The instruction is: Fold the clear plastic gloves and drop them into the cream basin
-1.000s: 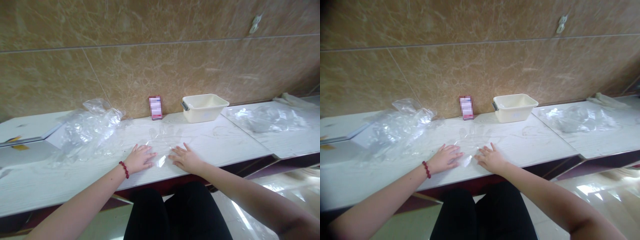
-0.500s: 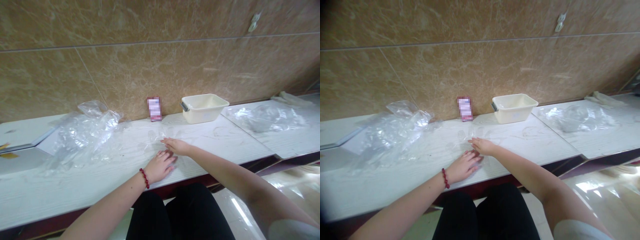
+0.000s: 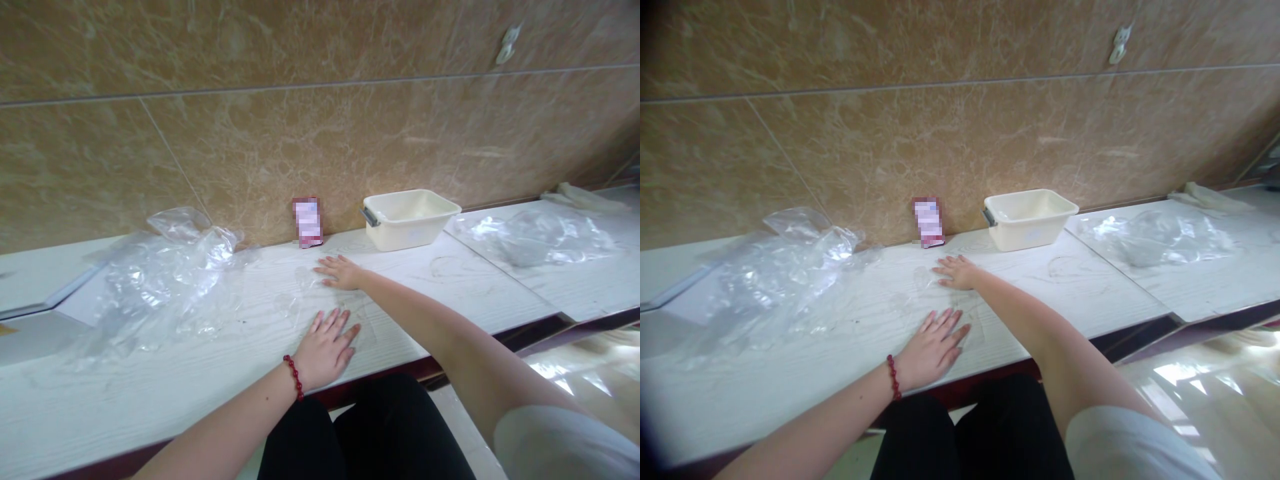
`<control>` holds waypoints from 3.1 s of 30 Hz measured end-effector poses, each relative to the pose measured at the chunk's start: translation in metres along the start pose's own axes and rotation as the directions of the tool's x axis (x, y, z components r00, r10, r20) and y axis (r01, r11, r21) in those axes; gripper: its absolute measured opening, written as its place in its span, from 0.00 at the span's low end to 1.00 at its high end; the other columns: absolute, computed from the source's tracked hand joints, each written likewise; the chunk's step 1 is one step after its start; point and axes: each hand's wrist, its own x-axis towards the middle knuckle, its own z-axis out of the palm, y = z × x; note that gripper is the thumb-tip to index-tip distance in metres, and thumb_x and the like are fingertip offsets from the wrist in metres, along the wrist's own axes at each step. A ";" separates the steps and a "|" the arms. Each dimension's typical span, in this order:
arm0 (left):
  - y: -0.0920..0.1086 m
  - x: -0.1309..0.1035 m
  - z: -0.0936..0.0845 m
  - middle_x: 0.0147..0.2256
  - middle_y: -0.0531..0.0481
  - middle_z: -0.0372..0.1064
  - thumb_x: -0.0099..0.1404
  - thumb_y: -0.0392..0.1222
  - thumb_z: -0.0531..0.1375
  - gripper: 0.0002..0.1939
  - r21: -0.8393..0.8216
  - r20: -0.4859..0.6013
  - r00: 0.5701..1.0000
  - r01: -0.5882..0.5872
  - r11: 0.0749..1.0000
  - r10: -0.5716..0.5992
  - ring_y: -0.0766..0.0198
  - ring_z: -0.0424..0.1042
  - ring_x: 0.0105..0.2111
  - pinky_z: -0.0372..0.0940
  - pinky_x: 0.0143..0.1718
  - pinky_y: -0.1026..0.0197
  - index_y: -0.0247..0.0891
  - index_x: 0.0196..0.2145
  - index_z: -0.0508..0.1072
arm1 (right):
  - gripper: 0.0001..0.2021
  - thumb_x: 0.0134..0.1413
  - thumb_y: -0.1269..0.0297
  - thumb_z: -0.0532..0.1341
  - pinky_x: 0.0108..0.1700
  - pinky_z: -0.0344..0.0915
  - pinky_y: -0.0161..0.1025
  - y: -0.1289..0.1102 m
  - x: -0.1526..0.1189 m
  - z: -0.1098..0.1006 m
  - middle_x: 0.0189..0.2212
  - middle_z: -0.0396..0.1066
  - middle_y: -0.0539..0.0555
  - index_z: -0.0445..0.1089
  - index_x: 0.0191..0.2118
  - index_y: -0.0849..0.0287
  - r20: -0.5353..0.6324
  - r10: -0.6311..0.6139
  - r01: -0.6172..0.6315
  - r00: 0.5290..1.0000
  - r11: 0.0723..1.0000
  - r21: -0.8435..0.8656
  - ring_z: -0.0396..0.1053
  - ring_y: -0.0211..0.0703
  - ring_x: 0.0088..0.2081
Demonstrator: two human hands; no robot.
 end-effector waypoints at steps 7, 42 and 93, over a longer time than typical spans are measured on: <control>-0.008 0.002 -0.004 0.57 0.48 0.42 0.62 0.49 0.40 0.24 -0.214 0.020 0.999 0.039 0.976 -0.036 0.59 0.39 0.56 0.39 0.54 0.48 0.43 0.55 0.47 | 0.26 0.52 0.49 0.41 0.54 0.35 0.52 0.007 0.009 -0.007 0.57 0.42 0.50 0.44 0.57 0.50 -0.063 0.145 -0.147 0.987 0.989 -0.026 0.35 0.48 0.58; -0.148 0.044 -0.003 0.57 0.43 0.38 0.58 0.58 0.37 0.34 0.178 0.101 0.985 0.118 0.977 -0.138 0.59 0.39 0.56 0.33 0.54 0.48 0.34 0.57 0.42 | 0.28 0.53 0.54 0.42 0.54 0.42 0.48 -0.112 -0.083 0.027 0.55 0.47 0.62 0.51 0.55 0.69 -0.277 0.232 -0.259 0.932 0.964 -0.067 0.42 0.51 0.56; -0.122 0.017 -0.016 0.22 0.54 0.64 0.50 0.44 0.53 0.11 -0.670 -0.061 0.685 0.511 0.538 -0.726 0.68 0.64 0.21 0.56 0.20 0.67 0.37 0.31 0.62 | 0.11 0.46 0.64 0.54 0.32 0.56 0.30 -0.065 -0.017 -0.014 0.32 0.67 0.51 0.62 0.38 0.59 -0.210 0.206 -0.128 0.956 0.934 0.334 0.64 0.33 0.29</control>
